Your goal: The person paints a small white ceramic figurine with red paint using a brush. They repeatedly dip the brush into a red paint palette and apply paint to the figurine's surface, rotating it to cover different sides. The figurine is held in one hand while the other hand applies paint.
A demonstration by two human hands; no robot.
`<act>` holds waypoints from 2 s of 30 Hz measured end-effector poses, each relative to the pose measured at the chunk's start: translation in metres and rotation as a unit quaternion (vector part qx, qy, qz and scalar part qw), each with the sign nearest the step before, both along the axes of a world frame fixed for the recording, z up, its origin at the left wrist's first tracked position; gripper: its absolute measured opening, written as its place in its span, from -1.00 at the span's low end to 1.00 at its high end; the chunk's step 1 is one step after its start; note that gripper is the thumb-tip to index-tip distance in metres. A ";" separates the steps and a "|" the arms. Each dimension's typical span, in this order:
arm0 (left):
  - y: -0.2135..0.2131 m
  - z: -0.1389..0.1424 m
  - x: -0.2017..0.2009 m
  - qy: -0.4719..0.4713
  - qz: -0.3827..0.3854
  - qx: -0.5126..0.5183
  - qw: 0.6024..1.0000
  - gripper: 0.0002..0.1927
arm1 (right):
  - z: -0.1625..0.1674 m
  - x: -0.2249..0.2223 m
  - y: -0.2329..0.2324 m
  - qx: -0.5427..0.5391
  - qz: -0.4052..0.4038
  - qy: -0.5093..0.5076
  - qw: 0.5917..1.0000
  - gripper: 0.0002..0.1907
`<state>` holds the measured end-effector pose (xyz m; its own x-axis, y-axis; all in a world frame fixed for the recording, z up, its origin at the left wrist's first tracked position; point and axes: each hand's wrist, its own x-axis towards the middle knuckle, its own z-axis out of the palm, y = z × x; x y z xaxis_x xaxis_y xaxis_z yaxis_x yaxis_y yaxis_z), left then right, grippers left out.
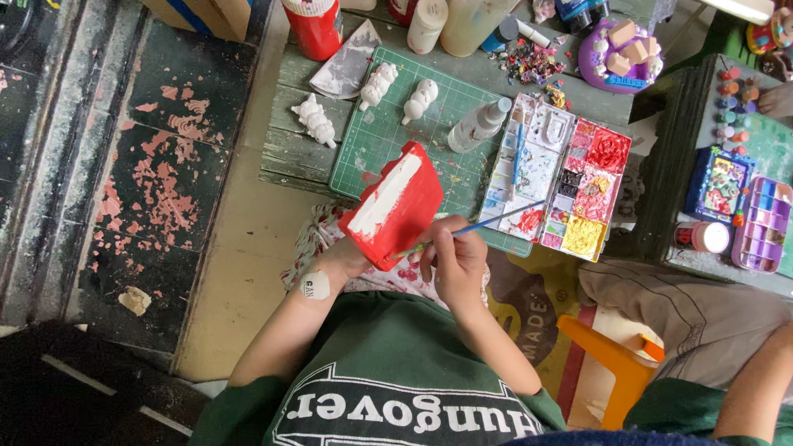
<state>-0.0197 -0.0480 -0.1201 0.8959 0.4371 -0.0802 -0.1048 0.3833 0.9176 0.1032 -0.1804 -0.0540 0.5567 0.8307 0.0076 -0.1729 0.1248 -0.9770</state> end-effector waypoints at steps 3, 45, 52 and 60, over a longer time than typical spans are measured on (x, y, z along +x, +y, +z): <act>0.001 0.008 0.000 -0.018 0.011 -0.132 0.991 -0.30 | 0.001 0.025 0.022 -0.018 -0.061 -0.019 0.998 -0.76; 0.000 -0.047 -0.009 0.103 0.055 -0.327 0.938 -0.68 | 0.042 0.032 0.023 0.170 0.072 -0.392 0.901 -0.78; 0.000 -0.048 -0.008 0.103 0.087 -0.330 0.934 -0.72 | 0.058 0.025 0.052 0.187 0.095 -0.529 0.822 -0.90; 0.001 -0.052 -0.007 0.063 0.088 -0.303 0.947 -0.82 | 0.050 0.028 0.035 0.162 0.119 -0.501 0.842 -0.92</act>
